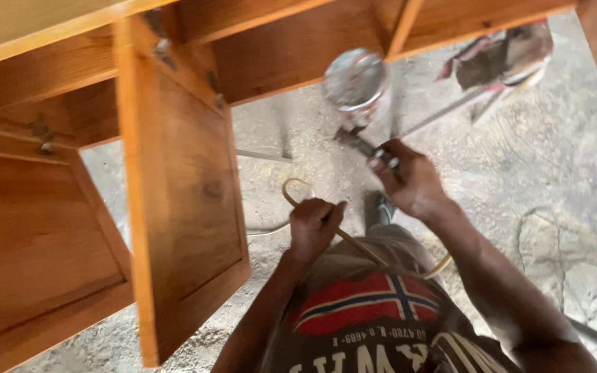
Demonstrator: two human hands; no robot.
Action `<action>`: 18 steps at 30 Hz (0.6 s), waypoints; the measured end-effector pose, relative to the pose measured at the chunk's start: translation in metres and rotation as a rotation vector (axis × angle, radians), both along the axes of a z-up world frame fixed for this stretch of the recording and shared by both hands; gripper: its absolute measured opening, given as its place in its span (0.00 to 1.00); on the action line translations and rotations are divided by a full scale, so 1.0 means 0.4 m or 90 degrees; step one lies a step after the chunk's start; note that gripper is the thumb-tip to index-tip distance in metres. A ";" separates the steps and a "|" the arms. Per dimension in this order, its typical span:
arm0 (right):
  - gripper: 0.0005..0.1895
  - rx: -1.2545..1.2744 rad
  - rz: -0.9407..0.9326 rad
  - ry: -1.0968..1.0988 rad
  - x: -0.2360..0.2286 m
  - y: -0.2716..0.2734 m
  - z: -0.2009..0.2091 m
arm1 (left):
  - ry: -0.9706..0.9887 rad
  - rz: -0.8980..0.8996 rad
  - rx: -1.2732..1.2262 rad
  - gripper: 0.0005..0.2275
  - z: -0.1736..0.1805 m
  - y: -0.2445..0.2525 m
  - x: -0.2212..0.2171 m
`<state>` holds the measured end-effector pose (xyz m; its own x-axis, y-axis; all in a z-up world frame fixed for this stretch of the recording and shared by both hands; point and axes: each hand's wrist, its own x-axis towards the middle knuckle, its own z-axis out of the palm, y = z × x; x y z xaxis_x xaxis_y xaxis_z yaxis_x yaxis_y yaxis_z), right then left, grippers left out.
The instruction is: The person uses a spray gun to apply a finish to a wooden cabinet, covering the interior, shelves, and doors. The person moves around the cabinet to reach different surfaces and refills the spray gun from a container near the end.
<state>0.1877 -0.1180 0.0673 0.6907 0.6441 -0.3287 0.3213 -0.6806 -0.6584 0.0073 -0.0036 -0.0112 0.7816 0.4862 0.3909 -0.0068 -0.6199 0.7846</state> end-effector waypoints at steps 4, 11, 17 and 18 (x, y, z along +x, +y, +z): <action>0.26 0.166 -0.264 0.039 0.124 -0.201 -0.057 | -0.028 0.016 -0.026 0.20 -0.027 -0.033 0.099; 0.28 0.420 -0.242 -0.072 0.301 -0.341 -0.093 | 0.012 -0.047 0.033 0.21 0.018 -0.082 0.292; 0.24 0.396 -0.317 -0.230 0.447 -0.404 -0.087 | 0.036 -0.138 0.079 0.18 0.072 -0.136 0.411; 0.24 0.396 -0.328 -0.276 0.472 -0.433 -0.081 | 0.040 -0.152 0.064 0.18 0.076 -0.150 0.427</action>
<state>0.3764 -0.2911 0.0349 0.9235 0.1965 0.3296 0.3812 -0.3716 -0.8465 0.1779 -0.0635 0.0193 0.8939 0.2460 0.3748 -0.1156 -0.6813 0.7228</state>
